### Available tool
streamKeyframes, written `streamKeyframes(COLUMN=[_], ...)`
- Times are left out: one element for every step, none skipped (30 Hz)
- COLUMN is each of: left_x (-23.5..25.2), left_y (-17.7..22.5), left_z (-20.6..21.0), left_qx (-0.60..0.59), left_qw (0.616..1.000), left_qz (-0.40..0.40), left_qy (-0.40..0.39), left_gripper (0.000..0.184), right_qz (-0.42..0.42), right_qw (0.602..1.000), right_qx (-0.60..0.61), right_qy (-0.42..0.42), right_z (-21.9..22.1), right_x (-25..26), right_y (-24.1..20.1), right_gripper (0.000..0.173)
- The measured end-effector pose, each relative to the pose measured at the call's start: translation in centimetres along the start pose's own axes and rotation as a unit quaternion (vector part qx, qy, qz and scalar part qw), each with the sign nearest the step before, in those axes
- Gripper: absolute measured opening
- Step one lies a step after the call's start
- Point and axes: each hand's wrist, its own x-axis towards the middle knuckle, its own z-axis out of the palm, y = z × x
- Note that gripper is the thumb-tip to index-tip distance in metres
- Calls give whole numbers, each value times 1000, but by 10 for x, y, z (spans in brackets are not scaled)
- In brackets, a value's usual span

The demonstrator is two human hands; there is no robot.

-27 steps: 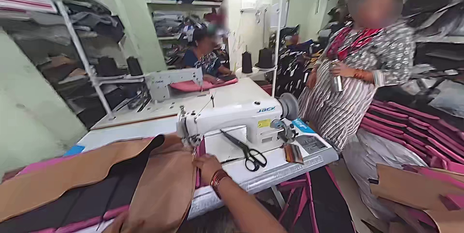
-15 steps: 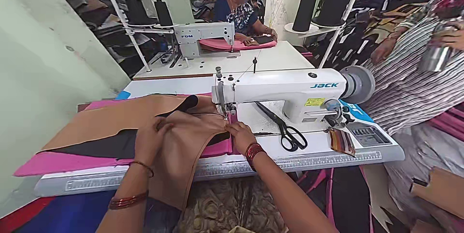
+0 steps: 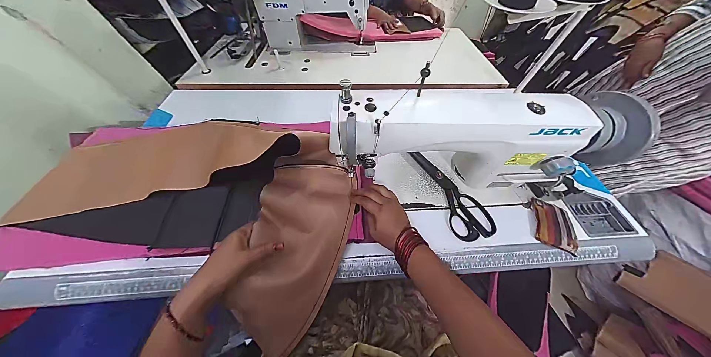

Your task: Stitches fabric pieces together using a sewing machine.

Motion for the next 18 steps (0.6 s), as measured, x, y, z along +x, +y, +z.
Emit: streamKeyframes(left_x=[-5,-8,-11,-14,-16,-18,-22,-27,-33,-39,-43,-46,-46,-46,-43,-40,-35,-29], left_y=[1,1,0,-3,-7,-12,-17,-20,-20,-22,-26,-29,-29,-25,-22,-19,-19,-18], left_z=[2,4,7,12,18,26,35,45,55,63,68,69,66,59,50,41,31,22], left_qx=[-20,-55,-107,-183,-262,-332,-388,-438,-472,-492,-489,-465,-428,-373,-310,-226,-135,-45], left_qw=[999,995,987,972,949,923,897,871,854,842,843,859,887,920,949,974,989,994], left_qz=[8,18,33,53,72,83,86,79,64,51,47,43,33,25,21,23,38,60], left_qy=[-38,-79,-112,-137,-158,-175,-193,-207,-209,-214,-219,-209,-171,-114,-57,-5,37,73], left_gripper=[58,61,61,56,47,37,30,24,22,23,26,29,30,31,32,34,37,40], right_qz=[-2,-4,-5,-7,-9,-11,-12,-12,-11,-8,-3,-3,-6,-10,-14,-18,-25,-30], right_qw=[1000,1000,1000,1000,1000,999,999,999,999,999,999,1000,1000,1000,1000,1000,999,999], right_qx=[-3,-4,-5,-5,-5,-3,-1,2,5,8,12,12,8,1,-6,-14,-23,-34], right_qy=[3,6,10,16,23,30,35,38,39,38,32,26,22,18,15,12,14,17], right_z=[1,1,2,2,3,3,3,4,4,4,3,3,2,2,2,3,4,5], right_x=[-1,-1,-2,-1,-1,-1,-2,-3,-3,-3,-3,-4,-3,-2,-3,-4,-4,-4], right_y=[0,1,1,2,2,2,2,2,3,3,3,3,3,3,3,2,1,0], right_gripper=[44,44,45,45,46,47,47,48,47,45,43,42,42,44,44,44,44,43])
